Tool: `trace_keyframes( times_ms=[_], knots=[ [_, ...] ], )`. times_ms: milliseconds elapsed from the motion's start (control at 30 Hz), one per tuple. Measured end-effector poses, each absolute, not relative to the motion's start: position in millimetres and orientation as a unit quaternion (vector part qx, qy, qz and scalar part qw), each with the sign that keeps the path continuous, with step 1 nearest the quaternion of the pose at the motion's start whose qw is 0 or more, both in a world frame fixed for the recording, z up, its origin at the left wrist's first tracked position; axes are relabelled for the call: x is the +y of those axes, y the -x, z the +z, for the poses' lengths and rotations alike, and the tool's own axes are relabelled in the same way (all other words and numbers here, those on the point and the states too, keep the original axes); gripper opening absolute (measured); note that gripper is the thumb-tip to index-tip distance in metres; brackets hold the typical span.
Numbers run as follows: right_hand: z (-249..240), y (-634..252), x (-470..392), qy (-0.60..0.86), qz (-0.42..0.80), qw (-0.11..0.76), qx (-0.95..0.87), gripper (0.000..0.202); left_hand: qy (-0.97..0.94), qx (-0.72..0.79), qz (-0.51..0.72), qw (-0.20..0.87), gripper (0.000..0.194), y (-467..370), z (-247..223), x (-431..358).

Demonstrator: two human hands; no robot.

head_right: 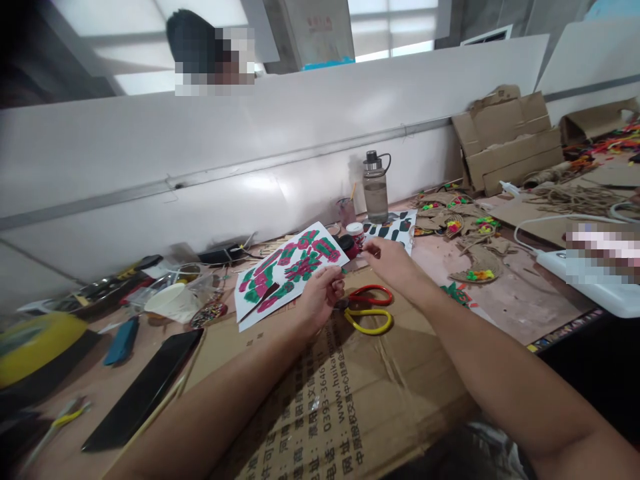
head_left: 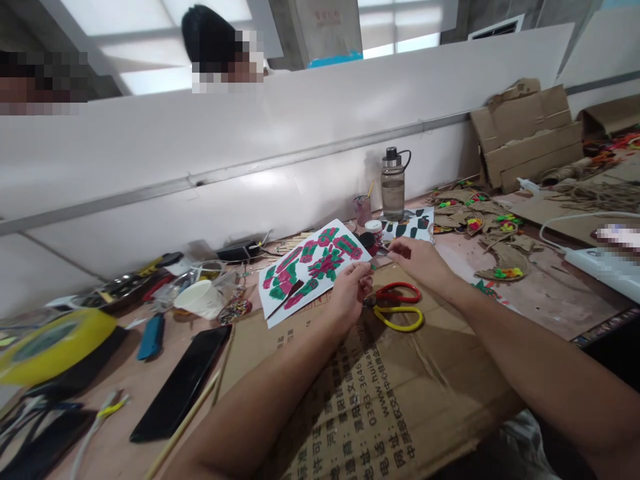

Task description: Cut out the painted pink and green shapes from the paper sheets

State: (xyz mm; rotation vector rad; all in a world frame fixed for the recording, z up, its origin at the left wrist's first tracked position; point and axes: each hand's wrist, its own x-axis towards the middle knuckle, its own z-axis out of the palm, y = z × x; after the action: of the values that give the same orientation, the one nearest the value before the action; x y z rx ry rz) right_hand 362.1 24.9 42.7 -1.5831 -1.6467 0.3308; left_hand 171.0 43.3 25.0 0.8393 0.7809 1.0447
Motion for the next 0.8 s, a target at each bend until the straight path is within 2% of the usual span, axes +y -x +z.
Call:
trace_keyframes(
  times_ms=[133, 300, 800],
  knots=[
    [42, -382, 35, 0.665, 0.11, 0.406, -0.618, 0.019, -0.423, 0.35, 0.482, 0.683, 0.035, -175, 10, 41],
    [35, -392, 41, 0.687, 0.104, 0.363, -0.621, 0.02, -0.486, 0.354, 0.482, 0.637, 0.03, -178, 3, 32],
    [24, -389, 110, 0.742, 0.063, 0.107, -0.659, 0.04, -0.583, 0.354, 0.471, 0.56, 0.016, -181, -2, 28]
  ],
)
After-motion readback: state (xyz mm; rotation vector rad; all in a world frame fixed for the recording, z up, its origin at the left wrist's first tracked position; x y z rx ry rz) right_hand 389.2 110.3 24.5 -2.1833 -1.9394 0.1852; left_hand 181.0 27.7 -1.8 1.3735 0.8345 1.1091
